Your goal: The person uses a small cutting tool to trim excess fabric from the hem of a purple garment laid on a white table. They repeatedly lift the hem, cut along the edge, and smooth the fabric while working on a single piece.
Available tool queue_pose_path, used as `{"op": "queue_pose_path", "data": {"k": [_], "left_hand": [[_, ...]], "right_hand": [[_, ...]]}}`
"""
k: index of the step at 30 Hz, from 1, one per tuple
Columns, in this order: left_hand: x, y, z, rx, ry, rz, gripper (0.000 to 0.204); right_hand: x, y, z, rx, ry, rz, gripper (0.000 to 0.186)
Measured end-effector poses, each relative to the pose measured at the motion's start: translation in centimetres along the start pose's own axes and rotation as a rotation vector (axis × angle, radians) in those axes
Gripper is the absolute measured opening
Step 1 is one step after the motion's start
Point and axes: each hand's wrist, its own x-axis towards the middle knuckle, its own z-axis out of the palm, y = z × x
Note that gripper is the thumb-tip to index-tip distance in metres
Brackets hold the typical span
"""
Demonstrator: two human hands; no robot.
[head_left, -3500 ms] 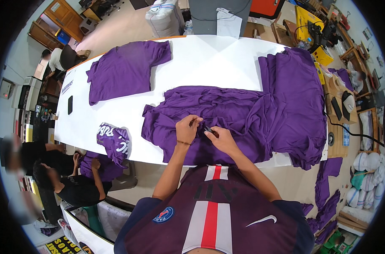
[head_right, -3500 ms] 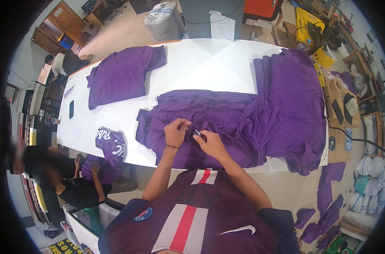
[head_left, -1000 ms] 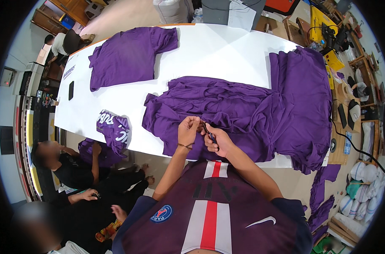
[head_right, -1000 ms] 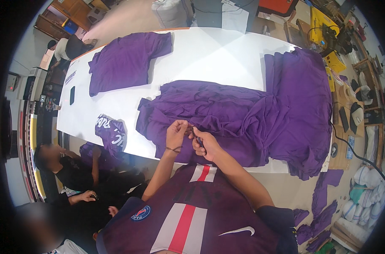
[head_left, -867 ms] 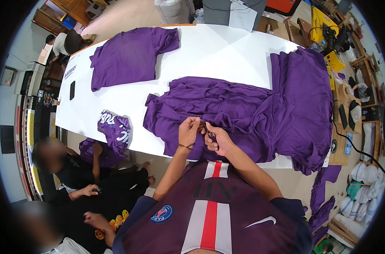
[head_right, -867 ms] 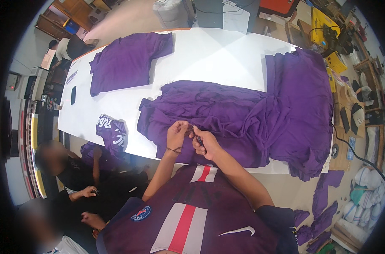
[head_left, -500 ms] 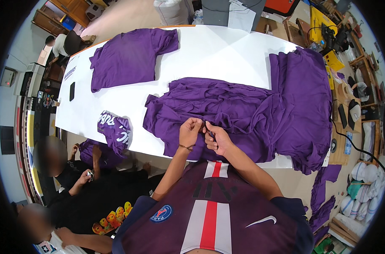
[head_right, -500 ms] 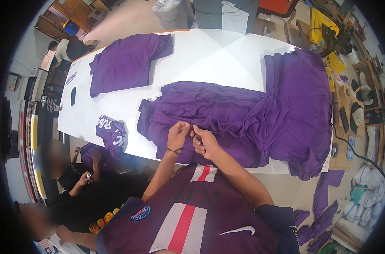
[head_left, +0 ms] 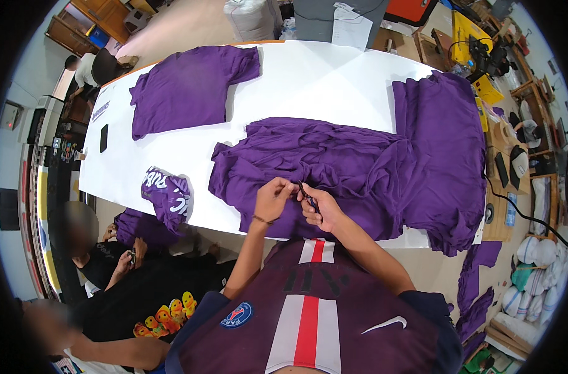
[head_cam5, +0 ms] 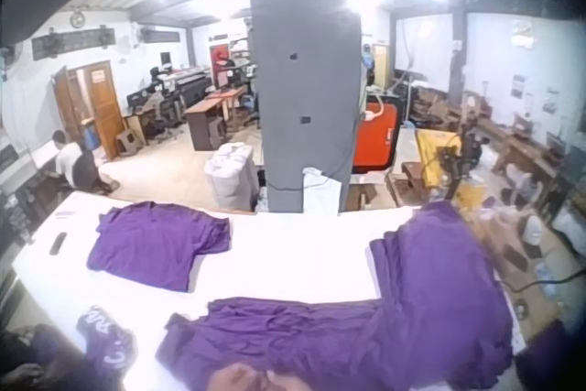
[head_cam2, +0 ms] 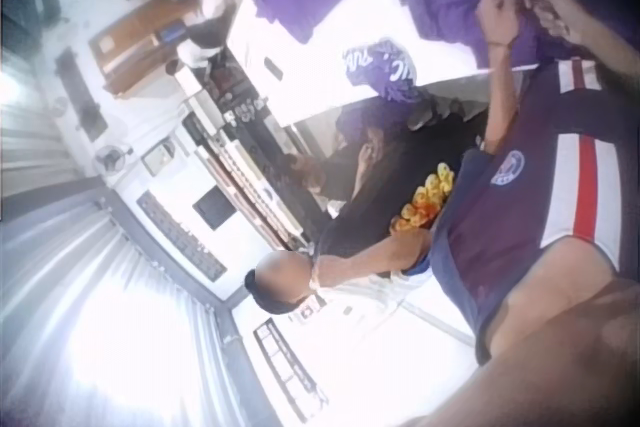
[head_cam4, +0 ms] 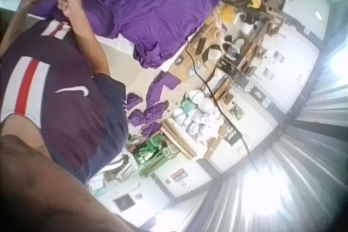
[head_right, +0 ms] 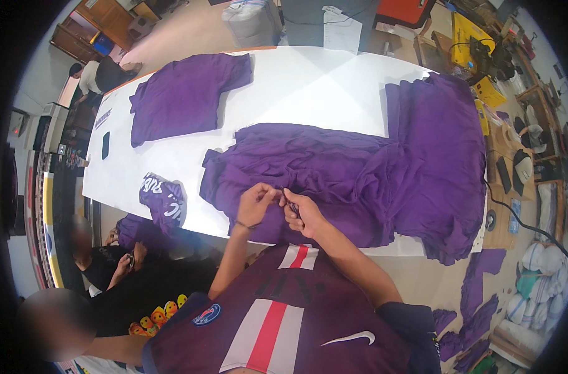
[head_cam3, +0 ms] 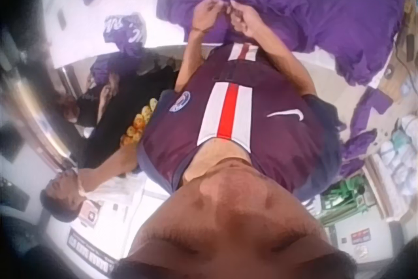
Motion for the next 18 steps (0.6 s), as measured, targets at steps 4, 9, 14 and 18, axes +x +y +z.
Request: {"op": "queue_pose_path", "data": {"k": [4,9,14,18], "left_hand": [[-2.7,3.8,-6.9,0.428,-0.233,-0.005,0.014],[-6.4,4.3,-16.9,0.916,-0.25,-0.638,0.024],[-7.4,-1.4,-23.0,1.075,-0.115,-0.535,0.028],[-3.8,2.9,-15.2,0.809,-0.013,-0.096,0.033]], "right_hand": [[-2.6,-1.4,-1.1,-0.23,0.158,-0.255,0.034],[-4.1,-4.1,-6.3,-0.355,0.613,-0.5,0.035],[-3.7,-5.5,-8.7,-0.622,0.716,-0.476,0.031],[-2.4,-5.5,-7.8,-0.793,0.711,-0.366,0.038]]}}
